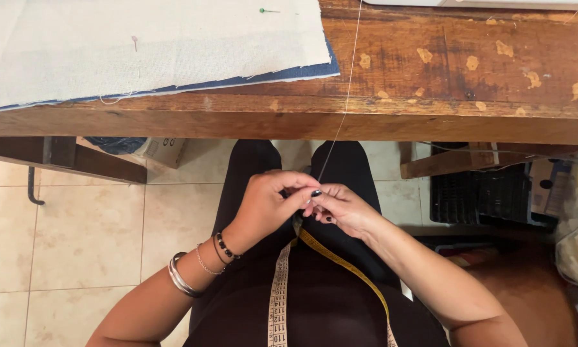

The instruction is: Threading a sewing machine and its components with a white thread on a wooden workbench.

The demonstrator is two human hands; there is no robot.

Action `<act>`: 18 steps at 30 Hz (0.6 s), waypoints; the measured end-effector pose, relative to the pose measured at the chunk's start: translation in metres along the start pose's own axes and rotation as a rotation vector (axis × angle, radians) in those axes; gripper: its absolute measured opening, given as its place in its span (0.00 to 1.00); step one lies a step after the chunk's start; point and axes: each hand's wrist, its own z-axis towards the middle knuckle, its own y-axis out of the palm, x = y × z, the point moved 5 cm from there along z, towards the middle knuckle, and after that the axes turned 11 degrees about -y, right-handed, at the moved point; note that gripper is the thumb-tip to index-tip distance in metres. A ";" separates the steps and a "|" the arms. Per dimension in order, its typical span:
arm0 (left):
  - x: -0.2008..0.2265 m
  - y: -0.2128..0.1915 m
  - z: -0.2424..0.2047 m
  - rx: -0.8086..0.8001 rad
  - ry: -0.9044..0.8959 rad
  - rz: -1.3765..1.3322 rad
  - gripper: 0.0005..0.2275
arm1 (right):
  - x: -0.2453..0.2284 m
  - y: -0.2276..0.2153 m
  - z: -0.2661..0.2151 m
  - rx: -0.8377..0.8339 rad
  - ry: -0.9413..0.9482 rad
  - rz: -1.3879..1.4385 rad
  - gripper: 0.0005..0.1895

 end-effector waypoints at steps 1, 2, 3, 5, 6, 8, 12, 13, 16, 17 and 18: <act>-0.005 -0.003 0.000 0.002 0.001 0.001 0.05 | -0.005 0.005 0.000 -0.002 -0.001 -0.001 0.16; -0.011 -0.007 -0.001 0.042 -0.015 0.011 0.07 | -0.010 0.010 0.000 -0.015 -0.017 -0.026 0.16; -0.017 -0.012 -0.002 0.083 -0.031 0.021 0.09 | -0.016 0.016 -0.001 -0.029 -0.033 -0.052 0.16; -0.021 -0.017 -0.002 0.013 -0.118 0.027 0.08 | -0.035 0.025 -0.001 -0.073 -0.152 -0.140 0.14; -0.026 -0.018 -0.004 -0.060 -0.208 0.032 0.08 | -0.047 0.032 -0.003 -0.115 -0.267 -0.224 0.12; -0.031 -0.023 -0.008 -0.079 -0.260 0.040 0.10 | -0.074 0.042 -0.010 -0.130 -0.403 -0.455 0.10; -0.038 -0.031 -0.016 -0.136 -0.367 0.046 0.14 | -0.120 0.068 -0.023 -0.145 -0.648 -0.858 0.08; -0.037 -0.033 -0.018 -0.134 -0.368 0.045 0.14 | -0.123 0.071 -0.025 -0.147 -0.647 -0.857 0.08; -0.037 -0.034 -0.021 -0.184 -0.366 0.045 0.15 | -0.138 0.085 -0.030 -0.195 -0.734 -1.058 0.10; -0.040 -0.033 -0.022 -0.209 -0.392 0.072 0.15 | -0.144 0.091 -0.033 -0.216 -0.804 -1.173 0.11; -0.042 -0.033 -0.022 -0.234 -0.417 0.099 0.15 | -0.149 0.097 -0.036 -0.235 -0.873 -1.289 0.13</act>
